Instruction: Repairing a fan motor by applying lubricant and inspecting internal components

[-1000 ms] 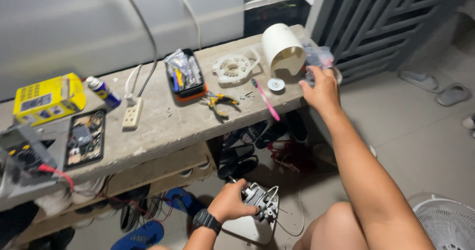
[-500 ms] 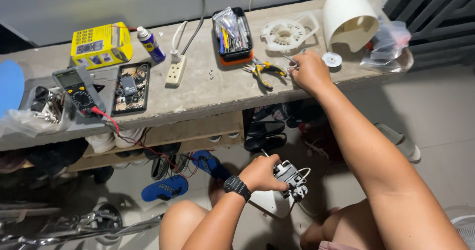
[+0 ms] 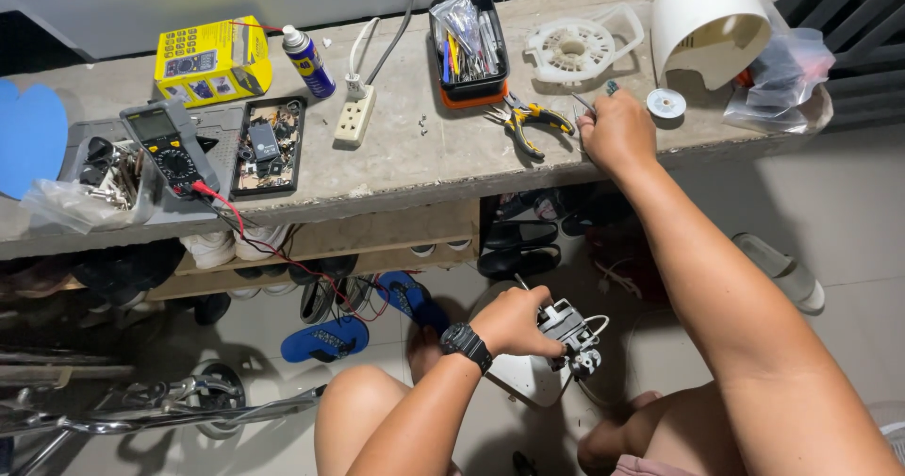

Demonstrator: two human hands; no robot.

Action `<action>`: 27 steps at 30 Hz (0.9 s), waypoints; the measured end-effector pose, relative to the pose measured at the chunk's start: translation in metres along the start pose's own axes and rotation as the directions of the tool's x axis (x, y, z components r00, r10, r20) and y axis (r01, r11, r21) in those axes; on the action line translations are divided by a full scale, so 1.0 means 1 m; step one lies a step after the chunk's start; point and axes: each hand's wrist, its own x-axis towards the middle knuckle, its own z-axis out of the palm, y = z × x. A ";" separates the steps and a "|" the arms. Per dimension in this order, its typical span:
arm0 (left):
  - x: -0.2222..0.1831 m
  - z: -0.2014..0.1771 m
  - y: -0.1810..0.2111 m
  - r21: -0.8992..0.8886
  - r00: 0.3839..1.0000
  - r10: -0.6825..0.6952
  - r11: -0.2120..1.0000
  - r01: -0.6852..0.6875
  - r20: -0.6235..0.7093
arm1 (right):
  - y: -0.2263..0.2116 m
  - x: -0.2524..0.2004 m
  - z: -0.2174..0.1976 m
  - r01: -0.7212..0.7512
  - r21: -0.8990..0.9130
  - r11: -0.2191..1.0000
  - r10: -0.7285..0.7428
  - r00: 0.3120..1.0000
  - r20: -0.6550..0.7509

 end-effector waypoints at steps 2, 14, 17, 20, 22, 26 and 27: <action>0.000 0.001 0.000 0.001 1.000 0.003 1.000 -0.003 -0.002 | 0.003 0.001 0.008 -0.023 -0.009 1.000 0.023 1.000 0.003; 0.003 -0.001 -0.003 0.005 1.000 0.015 1.000 -0.015 -0.004 | 0.003 -0.022 0.002 0.024 0.131 0.991 0.010 0.968 -0.250; 0.003 -0.002 -0.002 0.012 1.000 0.019 1.000 -0.019 -0.004 | 0.012 -0.032 -0.006 0.095 0.174 0.980 -0.027 0.934 -0.356; 0.005 0.002 -0.004 0.022 1.000 0.007 1.000 -0.006 -0.018 | 0.015 -0.057 -0.026 0.135 0.250 0.959 -0.019 0.909 -0.416; 0.008 0.006 -0.007 0.030 1.000 -0.003 1.000 0.003 -0.030 | 0.012 -0.085 -0.045 0.140 0.296 0.945 0.003 0.899 -0.437; 0.006 0.013 -0.010 0.032 0.998 0.002 0.999 0.000 -0.065 | -0.007 -0.167 -0.085 -0.005 0.473 0.881 0.178 0.930 -0.322; 0.003 0.014 -0.009 0.015 0.997 0.002 1.000 -0.001 -0.079 | -0.014 -0.190 -0.094 -0.129 0.588 0.798 0.292 0.937 -0.192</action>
